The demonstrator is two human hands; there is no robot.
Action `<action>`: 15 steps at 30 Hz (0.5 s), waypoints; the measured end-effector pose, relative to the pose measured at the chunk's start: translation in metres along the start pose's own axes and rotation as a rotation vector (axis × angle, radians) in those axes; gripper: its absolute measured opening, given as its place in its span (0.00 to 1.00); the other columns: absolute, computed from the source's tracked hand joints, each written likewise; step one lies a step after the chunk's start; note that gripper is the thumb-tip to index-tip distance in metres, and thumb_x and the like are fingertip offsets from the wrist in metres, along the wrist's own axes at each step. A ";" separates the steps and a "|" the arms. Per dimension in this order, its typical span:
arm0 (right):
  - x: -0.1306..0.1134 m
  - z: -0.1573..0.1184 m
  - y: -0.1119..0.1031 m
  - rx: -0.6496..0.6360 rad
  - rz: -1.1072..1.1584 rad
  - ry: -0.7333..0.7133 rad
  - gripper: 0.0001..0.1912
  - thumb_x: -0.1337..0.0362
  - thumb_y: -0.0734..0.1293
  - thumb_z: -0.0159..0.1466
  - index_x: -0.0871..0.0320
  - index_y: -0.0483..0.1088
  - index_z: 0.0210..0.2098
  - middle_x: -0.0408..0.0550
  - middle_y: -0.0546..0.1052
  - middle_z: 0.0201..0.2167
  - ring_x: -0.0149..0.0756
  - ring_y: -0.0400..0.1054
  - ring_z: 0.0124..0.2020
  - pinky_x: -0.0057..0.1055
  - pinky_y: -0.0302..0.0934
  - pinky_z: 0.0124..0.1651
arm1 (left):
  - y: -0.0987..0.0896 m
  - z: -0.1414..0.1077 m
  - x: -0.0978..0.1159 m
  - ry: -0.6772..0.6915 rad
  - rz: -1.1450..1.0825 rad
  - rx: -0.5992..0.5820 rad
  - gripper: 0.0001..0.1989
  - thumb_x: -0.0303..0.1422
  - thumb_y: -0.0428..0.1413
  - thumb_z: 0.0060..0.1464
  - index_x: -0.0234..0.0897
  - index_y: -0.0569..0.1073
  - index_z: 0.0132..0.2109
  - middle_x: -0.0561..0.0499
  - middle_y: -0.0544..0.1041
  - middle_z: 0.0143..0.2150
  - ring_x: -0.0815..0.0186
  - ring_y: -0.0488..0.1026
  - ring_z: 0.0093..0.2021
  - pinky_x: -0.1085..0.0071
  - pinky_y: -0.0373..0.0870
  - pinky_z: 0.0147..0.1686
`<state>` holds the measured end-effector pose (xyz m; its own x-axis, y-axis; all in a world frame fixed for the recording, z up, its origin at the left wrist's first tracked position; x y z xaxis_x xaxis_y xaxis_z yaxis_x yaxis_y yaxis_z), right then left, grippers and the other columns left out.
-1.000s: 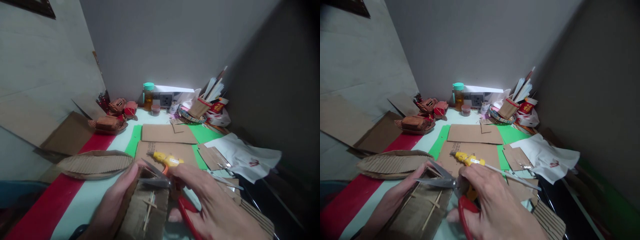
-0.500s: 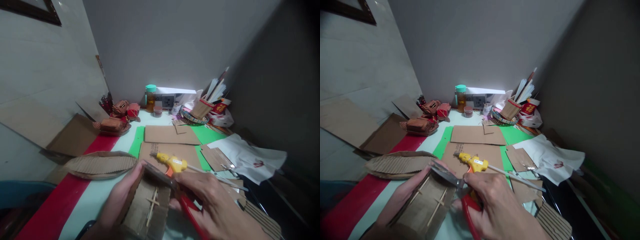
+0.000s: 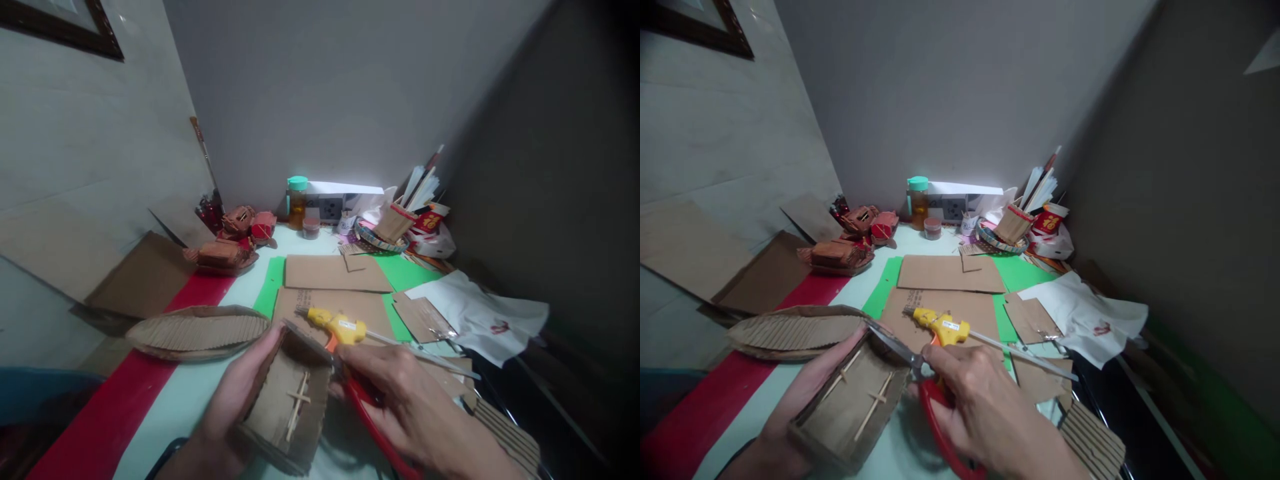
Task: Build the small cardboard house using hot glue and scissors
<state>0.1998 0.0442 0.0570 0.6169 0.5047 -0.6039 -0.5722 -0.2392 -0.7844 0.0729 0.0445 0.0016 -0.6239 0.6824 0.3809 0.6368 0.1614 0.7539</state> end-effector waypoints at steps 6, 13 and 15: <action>-0.002 0.001 -0.003 0.039 -0.052 -0.013 0.09 0.58 0.65 0.68 0.56 0.66 0.35 0.45 0.73 0.29 0.36 0.64 0.27 0.31 0.56 0.32 | 0.000 0.001 -0.001 0.055 0.073 -0.007 0.19 0.36 0.50 0.68 0.29 0.83 0.41 0.44 0.85 0.29 0.62 0.81 0.26 0.70 0.77 0.34; -0.003 -0.003 -0.004 0.059 -0.100 -0.048 0.07 0.69 0.58 0.66 0.57 0.67 0.36 0.46 0.73 0.28 0.36 0.64 0.26 0.31 0.56 0.31 | -0.001 -0.002 0.008 0.187 0.146 -0.033 0.14 0.31 0.52 0.67 0.37 0.84 0.42 0.51 0.85 0.32 0.65 0.81 0.31 0.74 0.74 0.37; -0.002 -0.003 -0.007 0.089 -0.102 -0.067 0.08 0.69 0.58 0.67 0.57 0.67 0.35 0.45 0.72 0.26 0.35 0.63 0.25 0.30 0.55 0.30 | 0.002 -0.003 0.009 0.184 0.158 -0.039 0.15 0.33 0.53 0.67 0.37 0.84 0.37 0.51 0.84 0.31 0.67 0.80 0.30 0.76 0.74 0.36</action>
<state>0.2036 0.0426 0.0632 0.6387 0.5774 -0.5086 -0.5557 -0.1110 -0.8239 0.0672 0.0486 0.0086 -0.5919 0.5551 0.5844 0.7174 0.0323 0.6959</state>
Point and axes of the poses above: each hand's wrist, its own z-axis towards the middle knuckle, its own y-axis out of the palm, x = y × z, the point moved 8 cm from there along z, towards the middle knuckle
